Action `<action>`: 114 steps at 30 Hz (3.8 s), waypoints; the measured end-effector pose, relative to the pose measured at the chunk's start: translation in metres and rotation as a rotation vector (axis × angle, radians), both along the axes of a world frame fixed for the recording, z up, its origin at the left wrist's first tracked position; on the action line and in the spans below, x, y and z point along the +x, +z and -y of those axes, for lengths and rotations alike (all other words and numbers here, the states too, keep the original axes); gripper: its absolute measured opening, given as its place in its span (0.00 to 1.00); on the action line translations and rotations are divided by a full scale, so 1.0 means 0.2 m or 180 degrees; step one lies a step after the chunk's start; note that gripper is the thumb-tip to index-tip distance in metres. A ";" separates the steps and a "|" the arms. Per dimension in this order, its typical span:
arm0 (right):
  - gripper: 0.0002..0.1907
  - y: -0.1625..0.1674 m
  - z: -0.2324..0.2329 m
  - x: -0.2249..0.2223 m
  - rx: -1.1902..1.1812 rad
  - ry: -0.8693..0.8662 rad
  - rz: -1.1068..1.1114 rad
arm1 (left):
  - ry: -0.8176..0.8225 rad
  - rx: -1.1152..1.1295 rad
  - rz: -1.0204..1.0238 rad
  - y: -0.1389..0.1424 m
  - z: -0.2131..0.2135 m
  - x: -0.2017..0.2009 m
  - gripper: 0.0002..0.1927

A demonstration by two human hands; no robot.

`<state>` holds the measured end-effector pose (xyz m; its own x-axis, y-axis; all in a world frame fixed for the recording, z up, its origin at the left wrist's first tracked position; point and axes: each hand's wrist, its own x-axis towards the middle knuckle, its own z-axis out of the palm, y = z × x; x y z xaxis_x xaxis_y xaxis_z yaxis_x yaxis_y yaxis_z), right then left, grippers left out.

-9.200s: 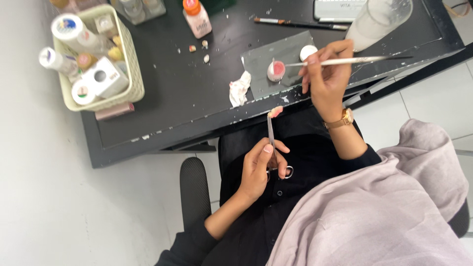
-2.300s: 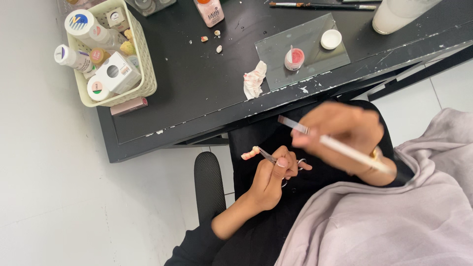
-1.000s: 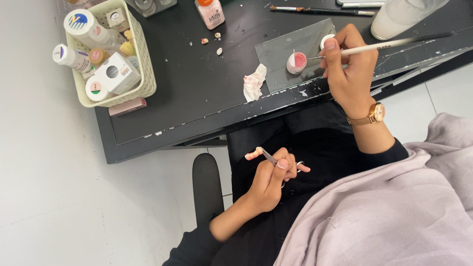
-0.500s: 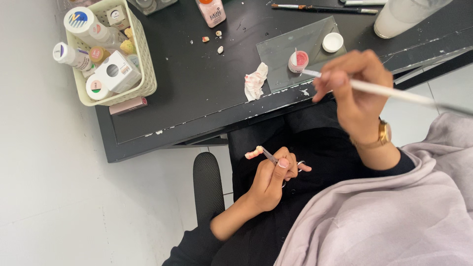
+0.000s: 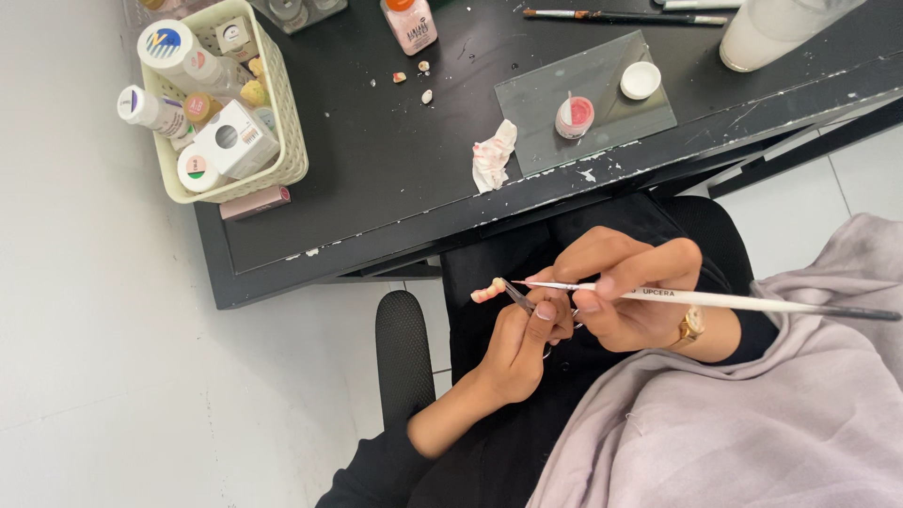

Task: The person holds a partial denture clamped in a hemostat in one hand and uses a fine brush to apply pink ceramic/acrylic powder from a dappen dish onto the denture teeth. They alternate between picking up powder with the brush, smoothing it onto the denture, and repositioning the denture in the forceps while working over a glass slab.

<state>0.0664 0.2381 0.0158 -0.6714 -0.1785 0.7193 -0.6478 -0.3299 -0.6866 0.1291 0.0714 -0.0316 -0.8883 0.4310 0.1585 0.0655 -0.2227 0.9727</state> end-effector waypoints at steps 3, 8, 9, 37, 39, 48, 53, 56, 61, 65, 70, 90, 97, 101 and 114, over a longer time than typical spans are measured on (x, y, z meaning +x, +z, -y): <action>0.10 -0.02 0.01 0.01 0.0028 -0.0037 -0.0099 | 0.0040 -0.0229 0.0057 0.00 0.01 0.01 0.22; 0.11 -0.03 0.00 0.02 0.0378 -0.0100 -0.0211 | 0.0030 -0.0346 0.0001 -0.01 0.01 0.00 0.23; 0.11 -0.03 0.00 0.02 0.0421 -0.0114 -0.0238 | 0.0031 -0.0362 -0.0017 -0.01 0.01 0.00 0.23; 0.16 0.00 0.01 0.02 0.0570 -0.0040 -0.0386 | 0.0078 -0.0277 0.0071 -0.06 0.02 0.02 0.21; 0.16 0.00 0.01 0.02 0.0599 -0.0049 -0.0407 | 0.0089 -0.0322 0.0055 -0.06 0.02 0.02 0.22; 0.15 0.00 0.01 0.02 0.0654 -0.0105 -0.0447 | 0.0115 -0.0314 0.0059 -0.04 0.02 0.02 0.22; 0.14 0.00 0.00 0.02 0.0648 -0.0108 -0.0431 | 0.0113 -0.0385 -0.0030 -0.03 0.02 0.02 0.22; 0.14 0.00 0.00 0.02 0.0680 -0.0150 -0.0413 | 0.0112 -0.0403 -0.0039 -0.03 0.02 0.01 0.22; 0.15 0.01 0.01 0.01 0.0627 -0.0038 -0.0462 | 0.0107 -0.0384 0.0080 -0.03 0.02 0.01 0.20; 0.16 0.02 0.01 0.00 0.0661 -0.0069 -0.0507 | 0.0130 -0.0330 0.0019 -0.04 0.02 0.02 0.20; 0.16 0.02 0.01 0.00 0.0677 -0.0059 -0.0551 | 0.0146 -0.0318 0.0009 -0.04 0.02 0.02 0.21; 0.14 0.02 0.01 0.01 0.0714 -0.0134 -0.0458 | 0.0122 -0.0377 0.0037 -0.02 0.02 0.01 0.22; 0.13 0.02 0.00 0.01 0.0748 -0.0090 -0.0394 | 0.0107 -0.0424 0.0001 -0.01 0.02 0.01 0.22; 0.13 0.00 0.00 0.01 0.0711 -0.0125 -0.0409 | 0.0135 -0.0343 0.0030 -0.01 0.02 0.01 0.22; 0.13 -0.02 -0.01 0.02 0.0700 -0.0091 -0.0301 | 0.0113 -0.0284 0.0078 -0.01 0.01 0.01 0.23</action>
